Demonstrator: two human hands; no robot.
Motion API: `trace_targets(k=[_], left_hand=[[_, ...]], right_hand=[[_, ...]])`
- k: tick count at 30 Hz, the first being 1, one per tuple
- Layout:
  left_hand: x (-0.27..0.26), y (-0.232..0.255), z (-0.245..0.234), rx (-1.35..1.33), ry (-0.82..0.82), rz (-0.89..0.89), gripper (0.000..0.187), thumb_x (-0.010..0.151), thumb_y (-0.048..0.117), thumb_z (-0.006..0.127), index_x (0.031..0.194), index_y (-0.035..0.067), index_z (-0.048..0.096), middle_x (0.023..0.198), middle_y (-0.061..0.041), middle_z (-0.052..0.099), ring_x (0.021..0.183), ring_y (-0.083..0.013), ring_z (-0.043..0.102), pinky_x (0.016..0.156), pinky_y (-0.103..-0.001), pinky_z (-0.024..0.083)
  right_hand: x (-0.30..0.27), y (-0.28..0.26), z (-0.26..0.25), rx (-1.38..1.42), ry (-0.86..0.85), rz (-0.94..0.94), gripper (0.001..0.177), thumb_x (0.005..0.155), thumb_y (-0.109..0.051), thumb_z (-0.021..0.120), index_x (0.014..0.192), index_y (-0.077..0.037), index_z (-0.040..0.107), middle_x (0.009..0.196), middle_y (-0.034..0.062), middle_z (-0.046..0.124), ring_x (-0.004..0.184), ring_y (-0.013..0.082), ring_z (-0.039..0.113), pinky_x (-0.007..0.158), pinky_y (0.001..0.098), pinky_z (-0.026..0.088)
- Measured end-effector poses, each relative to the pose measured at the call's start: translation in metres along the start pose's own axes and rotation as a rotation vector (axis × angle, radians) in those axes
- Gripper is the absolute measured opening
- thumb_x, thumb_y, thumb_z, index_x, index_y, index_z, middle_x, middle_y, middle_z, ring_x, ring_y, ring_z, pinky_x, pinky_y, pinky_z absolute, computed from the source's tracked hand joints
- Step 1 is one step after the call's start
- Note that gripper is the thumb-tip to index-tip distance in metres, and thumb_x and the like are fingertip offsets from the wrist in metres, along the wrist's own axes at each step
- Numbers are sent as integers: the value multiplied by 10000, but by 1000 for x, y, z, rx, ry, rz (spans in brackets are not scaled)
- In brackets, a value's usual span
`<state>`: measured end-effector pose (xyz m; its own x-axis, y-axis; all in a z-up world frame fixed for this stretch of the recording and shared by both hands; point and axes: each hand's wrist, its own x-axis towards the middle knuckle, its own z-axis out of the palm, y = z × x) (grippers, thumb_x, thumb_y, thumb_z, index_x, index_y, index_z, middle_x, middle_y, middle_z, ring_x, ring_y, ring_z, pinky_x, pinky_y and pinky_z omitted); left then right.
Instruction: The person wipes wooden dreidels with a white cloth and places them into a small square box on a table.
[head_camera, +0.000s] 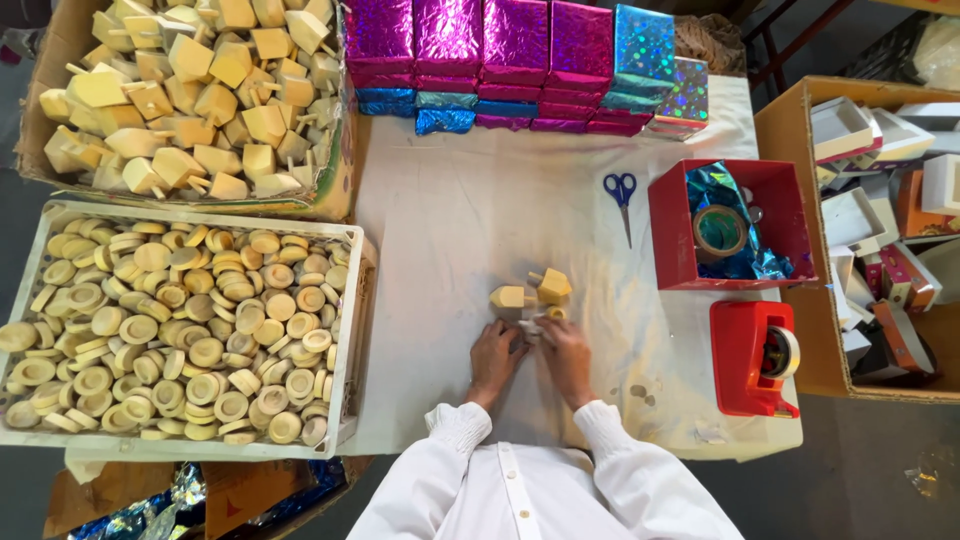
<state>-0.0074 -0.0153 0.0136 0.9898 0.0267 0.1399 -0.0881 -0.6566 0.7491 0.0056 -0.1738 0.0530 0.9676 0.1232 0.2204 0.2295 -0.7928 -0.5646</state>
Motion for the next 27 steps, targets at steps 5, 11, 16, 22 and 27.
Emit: trace_targets(k=[5,11,16,22,27], left_hand=[[3,-5,2,17,23,37,309,733,202,855,1013,124,750,1006,-35,657,962,-275,635,795,-412,535],[-1,0,1,28,-2,27,338,720,207,864,1032,137,754,1014,-51,652,978,-286,631,808,-418,536],[5,6,-6,1,41,67,430,687,131,835,1110,170,768,1067,-69,652,995,-295,629,833,-417,543],[10,21,-12,-70,162,118,397,680,186,879,1030,95,716,1084,-85,682,1009,-324,659,852,-429,536],[4,21,-6,-162,10,181,423,792,180,817,1185,98,682,1180,-63,714,964,-301,723,800,-384,591]], right_hand=[[-11,-15,12,46,7,-51,394,805,-59,733,1198,-85,721,1138,106,707,1018,353,637,864,441,526],[-28,0,15,91,43,166,366,816,-82,745,1181,-108,742,1109,135,720,963,370,689,813,444,545],[-47,62,39,51,-8,101,289,808,-100,768,1097,-108,758,1025,112,759,945,306,718,818,410,561],[-33,67,55,984,135,649,327,920,-146,720,1222,-20,724,941,30,750,768,108,674,667,290,549],[-24,26,29,1306,-135,741,400,931,-301,708,1268,-93,650,915,-13,743,655,76,619,538,268,496]])
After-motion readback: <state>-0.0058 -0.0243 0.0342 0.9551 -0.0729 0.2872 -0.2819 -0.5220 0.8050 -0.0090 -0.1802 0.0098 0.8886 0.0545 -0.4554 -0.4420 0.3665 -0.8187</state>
